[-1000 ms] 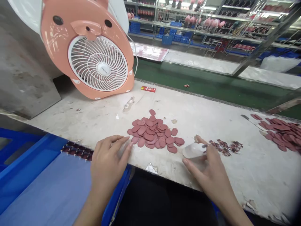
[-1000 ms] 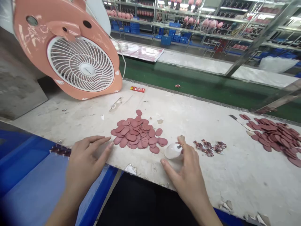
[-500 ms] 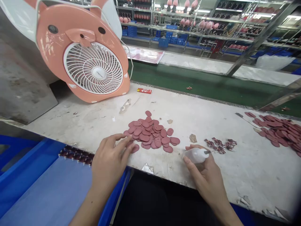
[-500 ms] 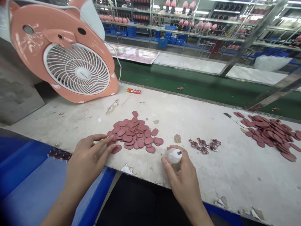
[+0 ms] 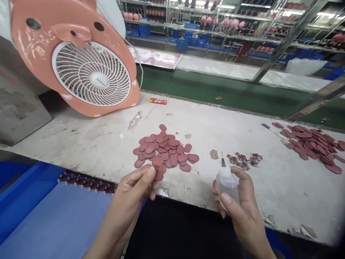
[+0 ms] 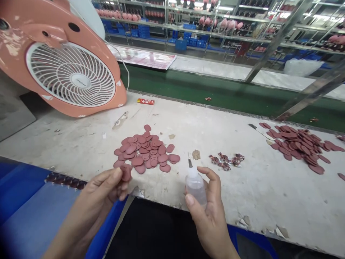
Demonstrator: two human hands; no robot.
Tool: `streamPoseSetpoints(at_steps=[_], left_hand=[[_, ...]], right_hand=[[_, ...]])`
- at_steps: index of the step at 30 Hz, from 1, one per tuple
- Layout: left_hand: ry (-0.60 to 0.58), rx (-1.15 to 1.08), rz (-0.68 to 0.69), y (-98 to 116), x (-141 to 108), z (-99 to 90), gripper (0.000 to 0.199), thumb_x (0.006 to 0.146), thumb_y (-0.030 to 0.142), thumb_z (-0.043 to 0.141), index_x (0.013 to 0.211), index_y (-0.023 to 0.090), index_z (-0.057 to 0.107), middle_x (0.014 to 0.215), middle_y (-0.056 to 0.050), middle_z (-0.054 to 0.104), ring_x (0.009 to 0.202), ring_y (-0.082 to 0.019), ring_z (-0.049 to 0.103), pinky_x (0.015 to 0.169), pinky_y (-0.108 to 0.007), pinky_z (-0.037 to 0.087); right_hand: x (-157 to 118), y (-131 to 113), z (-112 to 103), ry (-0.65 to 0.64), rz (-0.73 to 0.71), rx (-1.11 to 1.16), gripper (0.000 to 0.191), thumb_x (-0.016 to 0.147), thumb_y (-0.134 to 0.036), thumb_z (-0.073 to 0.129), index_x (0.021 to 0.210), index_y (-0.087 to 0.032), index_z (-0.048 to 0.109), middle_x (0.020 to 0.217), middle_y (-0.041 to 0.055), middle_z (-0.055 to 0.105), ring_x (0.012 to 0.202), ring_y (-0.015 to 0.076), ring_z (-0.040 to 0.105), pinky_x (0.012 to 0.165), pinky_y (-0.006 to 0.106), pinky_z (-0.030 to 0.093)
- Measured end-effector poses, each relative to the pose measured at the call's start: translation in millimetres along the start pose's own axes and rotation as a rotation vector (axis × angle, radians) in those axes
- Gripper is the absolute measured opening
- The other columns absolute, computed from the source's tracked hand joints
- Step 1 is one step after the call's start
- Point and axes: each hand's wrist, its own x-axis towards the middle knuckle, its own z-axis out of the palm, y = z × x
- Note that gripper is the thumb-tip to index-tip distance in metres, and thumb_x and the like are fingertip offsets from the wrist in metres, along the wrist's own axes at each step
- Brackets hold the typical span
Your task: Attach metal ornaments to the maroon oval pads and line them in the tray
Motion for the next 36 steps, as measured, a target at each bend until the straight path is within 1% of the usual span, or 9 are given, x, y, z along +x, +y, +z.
streamPoseSetpoints(at_steps=[3, 7, 11, 16, 22, 26, 29, 32, 36], left_hand=[[-0.171, -0.163, -0.205, -8, -15, 9.6, 0.031, 0.08, 0.049, 0.069, 0.067, 0.021, 0.072, 0.062, 0.001, 0.057, 0.049, -0.009, 0.046, 0.047, -0.021, 0.042], [-0.3, 0.105, -0.062, -17, -31, 21.1, 0.022, 0.08, 0.045, 0.069, 0.091, 0.028, 0.078, 0.074, -0.003, 0.07, 0.06, -0.016, 0.06, 0.054, -0.025, 0.05], [-0.219, 0.229, 0.089, -19, -44, 29.3, 0.022, 0.08, 0.036, 0.072, 0.101, 0.035, 0.072, 0.071, 0.0, 0.072, 0.065, -0.019, 0.068, 0.062, -0.028, 0.053], [-0.171, 0.03, 0.295, -35, -50, 37.7, 0.038, 0.063, 0.023, 0.087, 0.093, 0.042, 0.074, 0.074, 0.002, 0.073, 0.066, -0.021, 0.069, 0.065, -0.032, 0.057], [-0.126, -0.004, 0.533, -58, -47, 37.4, 0.035, 0.072, 0.023, 0.081, 0.102, 0.04, 0.076, 0.083, -0.002, 0.073, 0.07, -0.019, 0.068, 0.064, -0.029, 0.057], [-0.121, -0.216, 0.151, -52, -47, 36.2, 0.027, 0.065, 0.041, 0.085, 0.09, 0.033, 0.079, 0.088, -0.004, 0.077, 0.073, -0.018, 0.069, 0.063, -0.025, 0.057], [-0.131, -0.503, -0.174, -45, -49, 39.3, 0.034, 0.062, 0.048, 0.085, 0.088, 0.028, 0.078, 0.075, -0.002, 0.074, 0.062, -0.014, 0.063, 0.05, -0.019, 0.051], [-0.147, -0.614, -0.261, -42, -51, 41.8, 0.04, 0.063, 0.048, 0.085, 0.095, 0.025, 0.078, 0.072, -0.001, 0.069, 0.057, -0.01, 0.056, 0.05, -0.019, 0.049], [-0.244, -0.63, -0.248, -45, -52, 39.1, 0.035, 0.067, 0.049, 0.082, 0.096, 0.03, 0.076, 0.073, 0.001, 0.071, 0.057, -0.009, 0.058, 0.056, -0.02, 0.05]], right_hand=[[-7, -12, 3, -0.062, 0.177, 0.239, 0.046, 0.089, -0.043, 0.062, 0.126, -0.035, 0.035, 0.09, 0.0009, 0.062, 0.055, 0.0109, 0.048, 0.05, 0.021, 0.045], [-11, -29, 12, -0.075, 0.305, 0.325, 0.055, 0.08, -0.038, 0.073, 0.124, -0.037, 0.038, 0.083, -0.004, 0.062, 0.052, 0.0078, 0.045, 0.049, 0.018, 0.042], [-11, -39, 23, -0.138, 0.459, 0.418, 0.065, 0.072, -0.036, 0.08, 0.124, -0.034, 0.042, 0.075, -0.0063, 0.059, 0.056, 0.009, 0.051, 0.049, 0.018, 0.044], [-18, -33, 32, -0.167, 0.549, 0.733, 0.06, 0.071, -0.04, 0.082, 0.113, -0.026, 0.043, 0.069, -0.0065, 0.056, 0.048, 0.0054, 0.044, 0.044, 0.015, 0.037], [-28, -23, 45, -0.286, 0.581, 0.88, 0.056, 0.073, -0.051, 0.078, 0.107, -0.023, 0.043, 0.062, -0.0081, 0.051, 0.041, 0.0032, 0.04, 0.038, 0.012, 0.029], [-31, -20, 29, -0.246, 0.548, 0.753, 0.085, 0.073, -0.054, 0.077, 0.132, -0.034, 0.019, 0.073, -0.0067, 0.059, 0.043, 0.0059, 0.044, 0.039, 0.014, 0.036], [-36, -17, 6, -0.143, 0.506, 0.539, 0.071, 0.075, -0.049, 0.078, 0.124, -0.037, 0.029, 0.077, -0.0044, 0.06, 0.047, 0.0078, 0.045, 0.043, 0.018, 0.039], [-38, -13, -15, -0.036, 0.367, 0.442, 0.046, 0.082, -0.048, 0.071, 0.116, -0.034, 0.043, 0.065, -0.0041, 0.054, 0.041, 0.0082, 0.04, 0.038, 0.018, 0.032], [-32, -8, -28, -0.032, -0.03, 0.329, 0.034, 0.093, -0.053, 0.045, 0.117, -0.03, 0.051, 0.049, -0.0065, 0.031, 0.034, 0.0115, 0.032, 0.034, 0.023, 0.032]])
